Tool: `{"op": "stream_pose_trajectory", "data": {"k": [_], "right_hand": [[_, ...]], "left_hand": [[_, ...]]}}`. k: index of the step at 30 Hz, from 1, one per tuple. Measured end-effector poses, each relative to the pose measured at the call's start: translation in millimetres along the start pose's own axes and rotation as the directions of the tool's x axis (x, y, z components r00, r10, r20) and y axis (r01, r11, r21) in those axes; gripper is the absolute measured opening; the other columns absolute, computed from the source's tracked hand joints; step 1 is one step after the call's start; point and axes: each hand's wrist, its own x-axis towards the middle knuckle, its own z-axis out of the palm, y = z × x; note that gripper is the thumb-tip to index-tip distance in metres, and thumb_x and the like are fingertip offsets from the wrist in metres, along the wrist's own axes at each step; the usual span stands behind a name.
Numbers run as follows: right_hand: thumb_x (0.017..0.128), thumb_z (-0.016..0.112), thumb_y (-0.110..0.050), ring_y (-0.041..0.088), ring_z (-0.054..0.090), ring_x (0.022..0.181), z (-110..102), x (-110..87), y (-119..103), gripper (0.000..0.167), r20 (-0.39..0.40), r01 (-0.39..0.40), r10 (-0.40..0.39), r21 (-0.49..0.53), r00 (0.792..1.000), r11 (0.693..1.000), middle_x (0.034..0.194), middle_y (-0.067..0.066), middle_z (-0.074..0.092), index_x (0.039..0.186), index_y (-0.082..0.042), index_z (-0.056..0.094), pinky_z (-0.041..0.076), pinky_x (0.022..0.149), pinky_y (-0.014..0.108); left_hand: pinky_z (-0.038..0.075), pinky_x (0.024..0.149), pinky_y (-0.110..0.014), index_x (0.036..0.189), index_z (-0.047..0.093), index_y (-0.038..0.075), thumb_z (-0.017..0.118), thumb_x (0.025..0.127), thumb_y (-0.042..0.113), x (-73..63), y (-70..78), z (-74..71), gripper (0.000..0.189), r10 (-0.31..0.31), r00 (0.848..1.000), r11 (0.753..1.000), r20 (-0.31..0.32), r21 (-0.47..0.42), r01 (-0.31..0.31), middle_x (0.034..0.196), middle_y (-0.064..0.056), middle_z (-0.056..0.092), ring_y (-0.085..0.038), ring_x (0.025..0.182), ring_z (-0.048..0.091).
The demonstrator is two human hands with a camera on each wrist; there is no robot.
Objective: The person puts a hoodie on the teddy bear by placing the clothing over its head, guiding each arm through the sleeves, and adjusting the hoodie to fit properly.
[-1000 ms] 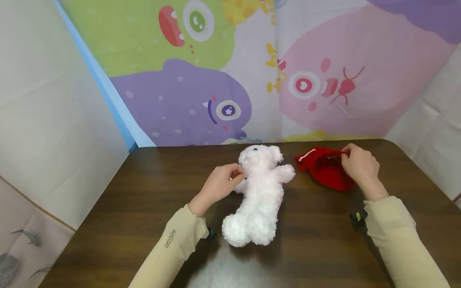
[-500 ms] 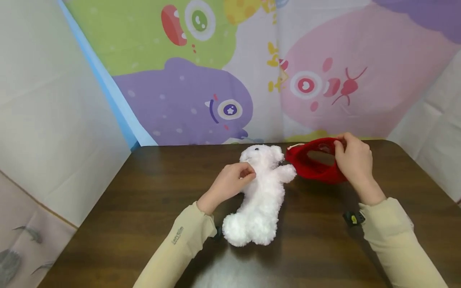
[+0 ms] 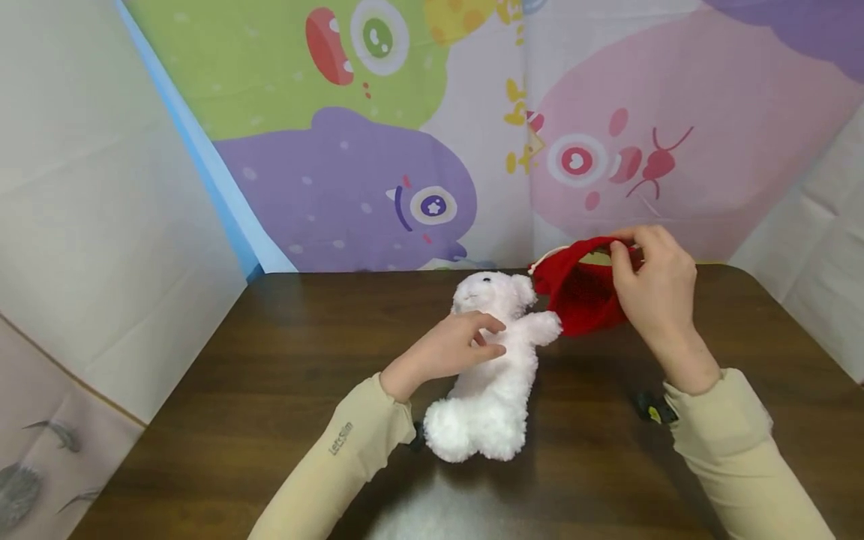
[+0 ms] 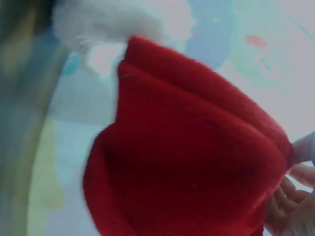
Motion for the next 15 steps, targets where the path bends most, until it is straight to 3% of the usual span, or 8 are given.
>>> {"op": "stream_pose_trajectory", "data": {"k": [5,10,15], "right_hand": [[0.085,0.055,-0.015,0.027,0.057,0.067,-5.5,7.6,-20.7,0.019,-0.022,0.031,-0.030,0.034,0.999,0.999,0.085,0.015,0.064,0.088,-0.001,0.067,0.041,0.062,0.026],[0.084,0.056,-0.014,0.023,0.056,0.065,-7.5,11.7,-42.9,0.018,-0.075,0.060,-0.053,0.101,0.996,0.993,0.081,0.014,0.064,0.087,-0.001,0.069,0.035,0.063,0.008],[0.085,0.056,-0.014,0.020,0.057,0.066,-9.5,11.2,-58.7,0.018,-0.079,0.079,-0.068,0.138,0.995,0.987,0.082,0.013,0.063,0.087,-0.002,0.069,0.036,0.064,0.004]], "left_hand": [[0.047,0.074,-0.021,0.120,0.055,0.013,0.058,0.087,0.036,1.3,4.0,3.8,0.040,-0.027,0.999,0.993,-0.047,-0.114,0.022,0.111,0.000,0.061,-0.008,0.086,0.059],[0.047,0.071,-0.021,0.125,0.047,0.012,0.057,0.086,0.043,3.5,9.9,10.9,0.051,-0.049,0.995,0.981,-0.084,-0.191,0.032,0.102,0.002,0.062,-0.005,0.077,0.060],[0.047,0.070,-0.020,0.117,0.052,0.012,0.057,0.086,0.043,6.3,13.4,15.0,0.045,-0.033,0.994,0.978,-0.104,-0.207,0.011,0.095,0.004,0.064,-0.006,0.075,0.059]]}}
